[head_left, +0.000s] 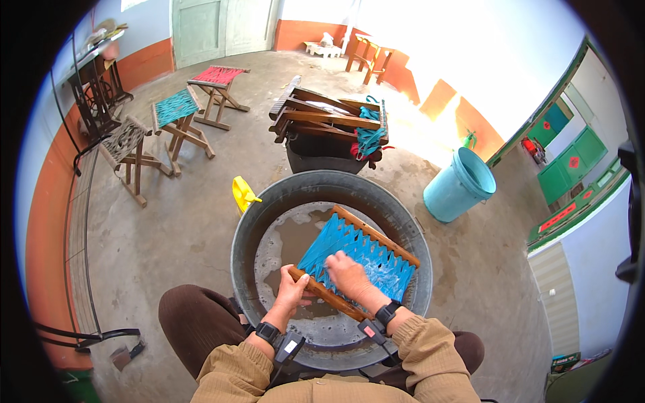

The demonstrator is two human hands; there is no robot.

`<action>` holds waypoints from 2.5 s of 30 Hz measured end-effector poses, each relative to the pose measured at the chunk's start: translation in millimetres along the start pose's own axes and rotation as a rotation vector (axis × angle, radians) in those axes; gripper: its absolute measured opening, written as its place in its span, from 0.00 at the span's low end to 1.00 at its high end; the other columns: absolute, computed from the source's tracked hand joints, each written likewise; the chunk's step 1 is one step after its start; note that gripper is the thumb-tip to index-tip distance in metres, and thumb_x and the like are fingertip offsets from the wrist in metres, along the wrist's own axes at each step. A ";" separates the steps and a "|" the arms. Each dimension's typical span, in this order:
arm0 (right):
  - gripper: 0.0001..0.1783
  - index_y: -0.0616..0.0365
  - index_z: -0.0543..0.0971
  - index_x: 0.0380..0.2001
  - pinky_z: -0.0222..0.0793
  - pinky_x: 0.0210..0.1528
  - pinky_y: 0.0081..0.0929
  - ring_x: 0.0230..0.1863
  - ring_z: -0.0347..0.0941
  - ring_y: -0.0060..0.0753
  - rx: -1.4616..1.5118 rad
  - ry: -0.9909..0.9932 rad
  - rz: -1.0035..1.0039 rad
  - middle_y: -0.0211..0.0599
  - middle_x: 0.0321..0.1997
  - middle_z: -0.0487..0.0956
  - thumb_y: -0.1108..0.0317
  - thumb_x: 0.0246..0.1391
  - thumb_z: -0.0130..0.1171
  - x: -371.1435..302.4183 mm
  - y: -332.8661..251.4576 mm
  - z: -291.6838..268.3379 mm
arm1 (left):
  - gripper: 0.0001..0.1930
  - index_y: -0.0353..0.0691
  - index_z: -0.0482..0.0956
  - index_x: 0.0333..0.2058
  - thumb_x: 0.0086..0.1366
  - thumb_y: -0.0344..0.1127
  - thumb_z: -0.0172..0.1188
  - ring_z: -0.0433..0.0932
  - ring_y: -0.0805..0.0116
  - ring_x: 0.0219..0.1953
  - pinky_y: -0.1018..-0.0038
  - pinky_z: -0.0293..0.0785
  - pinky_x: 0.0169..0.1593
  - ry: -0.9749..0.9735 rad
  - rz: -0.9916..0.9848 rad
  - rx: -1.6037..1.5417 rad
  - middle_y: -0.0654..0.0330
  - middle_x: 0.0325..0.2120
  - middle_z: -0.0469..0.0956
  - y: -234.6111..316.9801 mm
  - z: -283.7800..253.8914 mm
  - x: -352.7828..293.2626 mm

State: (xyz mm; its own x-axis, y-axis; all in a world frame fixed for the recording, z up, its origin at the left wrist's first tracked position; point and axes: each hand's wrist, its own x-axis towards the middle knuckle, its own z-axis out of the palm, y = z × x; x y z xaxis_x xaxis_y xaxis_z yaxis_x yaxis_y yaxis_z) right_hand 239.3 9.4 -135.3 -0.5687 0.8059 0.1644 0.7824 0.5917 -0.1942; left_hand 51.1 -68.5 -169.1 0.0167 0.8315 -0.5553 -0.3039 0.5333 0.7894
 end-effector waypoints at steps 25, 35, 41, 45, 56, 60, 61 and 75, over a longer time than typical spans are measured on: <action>0.08 0.54 0.71 0.39 0.77 0.39 0.44 0.41 0.77 0.52 -0.152 0.078 0.240 0.45 0.39 0.72 0.68 0.57 0.58 -9.0 18.3 -5.9 | 0.26 0.52 0.49 0.60 0.72 0.41 0.54 0.82 0.52 0.38 0.49 0.82 0.38 -0.022 0.017 0.011 0.50 0.52 0.69 -2.6 -1.5 2.8; 0.14 0.52 0.74 0.46 0.72 0.50 0.45 0.49 0.73 0.54 0.446 0.015 0.066 0.46 0.46 0.74 0.64 0.57 0.58 -3.0 -12.3 -7.0 | 0.26 0.52 0.48 0.61 0.72 0.40 0.54 0.82 0.52 0.40 0.52 0.83 0.36 -0.027 0.012 -0.001 0.49 0.51 0.69 -1.9 -1.4 4.7; 0.09 0.54 0.74 0.39 0.73 0.47 0.43 0.46 0.72 0.51 0.271 -0.120 -0.103 0.43 0.40 0.73 0.72 0.53 0.56 7.5 -34.0 2.0 | 0.28 0.53 0.48 0.62 0.72 0.40 0.54 0.82 0.53 0.40 0.55 0.84 0.35 -0.015 -0.004 -0.047 0.49 0.52 0.68 -4.4 -0.1 7.0; 0.08 0.54 0.74 0.37 0.73 0.46 0.43 0.47 0.72 0.51 0.032 0.022 0.060 0.42 0.39 0.73 0.73 0.54 0.59 32.6 -12.1 -9.3 | 0.29 0.53 0.47 0.63 0.72 0.40 0.55 0.82 0.52 0.40 0.54 0.84 0.36 -0.044 0.007 -0.009 0.50 0.52 0.67 -2.7 -1.8 5.1; 0.05 0.53 0.73 0.34 0.74 0.41 0.44 0.42 0.74 0.51 0.084 0.079 0.016 0.42 0.37 0.72 0.74 0.53 0.56 25.6 -25.0 -4.4 | 0.28 0.51 0.48 0.62 0.72 0.39 0.54 0.81 0.55 0.38 0.52 0.83 0.37 -0.031 0.001 0.000 0.50 0.51 0.67 -1.0 -0.8 5.9; 0.06 0.53 0.74 0.35 0.74 0.42 0.45 0.42 0.75 0.52 0.166 0.079 0.099 0.42 0.37 0.73 0.74 0.52 0.57 29.0 -22.3 -2.5 | 0.28 0.52 0.48 0.62 0.72 0.40 0.54 0.82 0.54 0.38 0.53 0.83 0.37 -0.016 0.013 0.001 0.49 0.51 0.67 -2.4 -0.2 7.5; 0.07 0.54 0.74 0.35 0.74 0.43 0.45 0.42 0.74 0.52 0.238 0.075 0.046 0.43 0.37 0.73 0.74 0.52 0.58 27.8 -22.2 -2.5 | 0.28 0.52 0.48 0.62 0.72 0.40 0.54 0.82 0.54 0.38 0.53 0.83 0.37 -0.013 0.010 0.005 0.49 0.51 0.68 -2.6 0.2 8.6; 0.04 0.53 0.74 0.33 0.76 0.41 0.44 0.41 0.76 0.49 0.232 -0.045 -0.150 0.41 0.37 0.73 0.73 0.52 0.56 23.4 -28.9 0.9 | 0.28 0.52 0.48 0.62 0.71 0.40 0.54 0.83 0.55 0.37 0.54 0.82 0.35 -0.013 -0.003 0.022 0.50 0.50 0.68 -4.4 -0.2 11.3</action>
State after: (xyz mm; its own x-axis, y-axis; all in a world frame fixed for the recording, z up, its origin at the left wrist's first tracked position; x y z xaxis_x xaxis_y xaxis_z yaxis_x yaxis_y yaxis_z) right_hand 203.2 11.2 -126.7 -0.6887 0.7057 0.1663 0.6122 0.6889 -0.3880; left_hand 52.5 -61.5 -179.0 0.0303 0.8318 -0.5543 -0.2828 0.5390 0.7934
